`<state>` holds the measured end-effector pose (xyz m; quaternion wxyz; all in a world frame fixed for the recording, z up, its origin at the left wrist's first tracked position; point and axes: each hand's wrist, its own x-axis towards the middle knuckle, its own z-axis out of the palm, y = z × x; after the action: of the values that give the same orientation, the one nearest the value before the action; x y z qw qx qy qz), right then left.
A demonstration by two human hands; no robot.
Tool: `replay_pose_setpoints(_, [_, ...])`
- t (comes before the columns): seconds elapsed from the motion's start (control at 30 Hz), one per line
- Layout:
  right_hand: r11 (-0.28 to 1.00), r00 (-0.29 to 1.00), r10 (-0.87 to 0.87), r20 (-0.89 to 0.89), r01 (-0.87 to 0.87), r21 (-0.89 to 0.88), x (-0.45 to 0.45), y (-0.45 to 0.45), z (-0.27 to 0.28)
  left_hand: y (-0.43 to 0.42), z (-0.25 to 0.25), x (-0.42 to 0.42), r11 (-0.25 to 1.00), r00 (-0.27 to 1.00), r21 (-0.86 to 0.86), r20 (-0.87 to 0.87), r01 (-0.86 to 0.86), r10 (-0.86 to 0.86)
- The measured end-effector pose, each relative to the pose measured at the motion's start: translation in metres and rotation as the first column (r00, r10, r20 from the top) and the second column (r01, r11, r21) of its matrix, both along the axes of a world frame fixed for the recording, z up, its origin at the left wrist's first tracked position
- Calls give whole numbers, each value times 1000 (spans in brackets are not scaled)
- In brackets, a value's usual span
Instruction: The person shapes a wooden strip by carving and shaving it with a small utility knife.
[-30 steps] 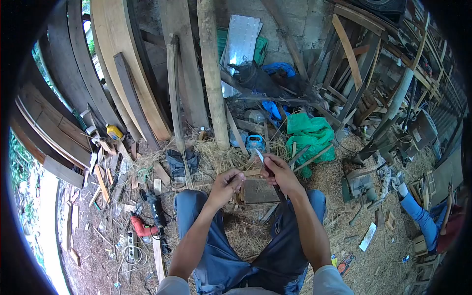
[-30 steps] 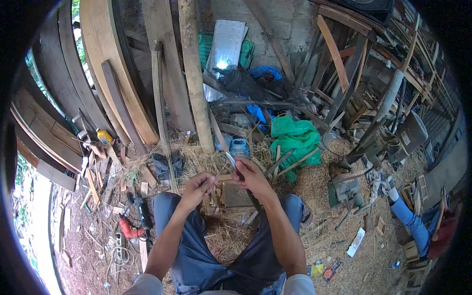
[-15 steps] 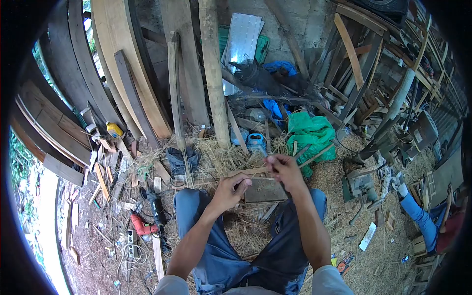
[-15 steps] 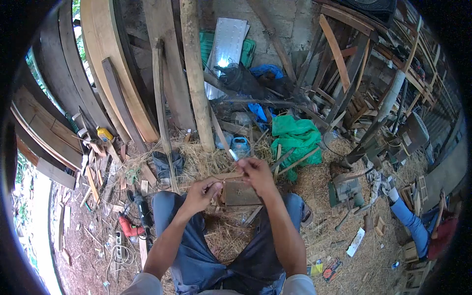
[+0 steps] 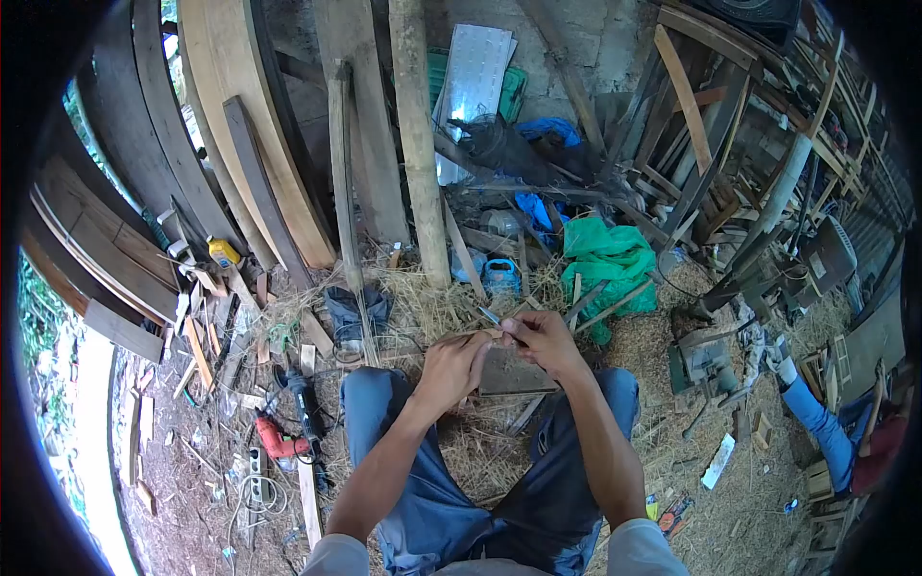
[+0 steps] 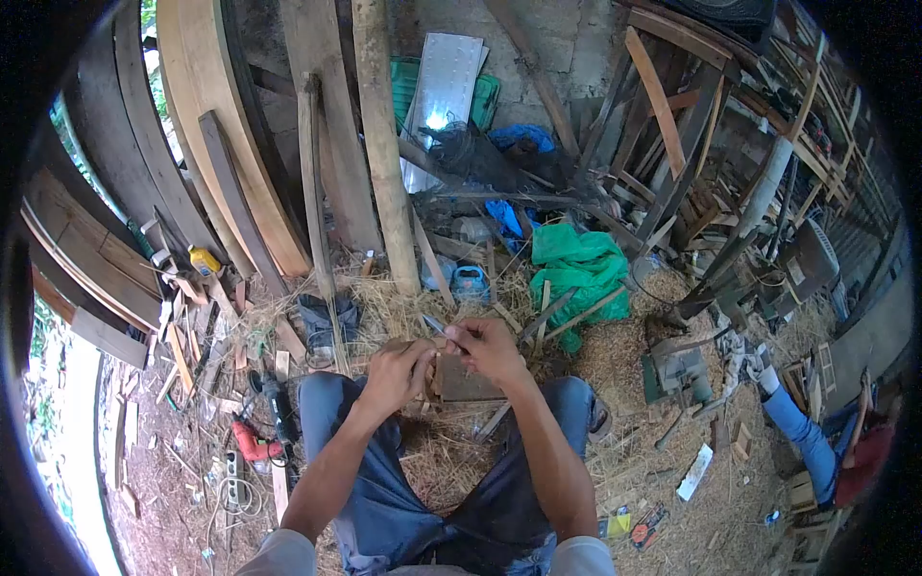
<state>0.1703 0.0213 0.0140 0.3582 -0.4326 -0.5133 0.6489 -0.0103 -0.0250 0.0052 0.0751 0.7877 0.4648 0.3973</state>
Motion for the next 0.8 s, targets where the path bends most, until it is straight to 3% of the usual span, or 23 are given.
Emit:
replay_pose_setpoints(0.3, [998, 996, -51, -73, 54, 32, 18, 16, -9, -2, -5, -6, 1000, 998, 9, -61, -8, 8])
replay_pose_setpoints(0.37, [888, 906, -424, 4, 415, 197, 40, 30, -2, -8, -8, -13, 1000, 997, -3, -73, 18, -18])
replay_pose_setpoints(0.5, [922, 926, -358, -121, 371, 112, 54, 32, -6, -10, -5, -15, 997, 1000, 76, -27, -9, 11])
replay_pose_setpoints(0.57, [964, 950, -259, -172, 265, 10, 35, 19, -11, -6, -5, -15, 999, 997, -33, -75, -35, 33])
replay_pose_setpoints(0.6, [964, 950, -260, -173, 265, 5, 21, 11, -15, -6, -5, -14, 999, 996, -37, -78, -35, 32])
replay_pose_setpoints(0.67, [997, 996, -64, -57, 66, 32, -1, 1, -20, -4, -3, -11, 1000, 998, 7, -61, -19, 19])
replay_pose_setpoints(0.77, [992, 994, -97, 48, 92, 90, 2, 8, -22, -6, -7, -14, 999, 999, -39, -41, -23, 21])
replay_pose_setpoints(0.8, [979, 979, -204, -18, 204, 20, 10, 13, -17, -7, -7, -15, 999, 999, -44, -42, -19, 17])
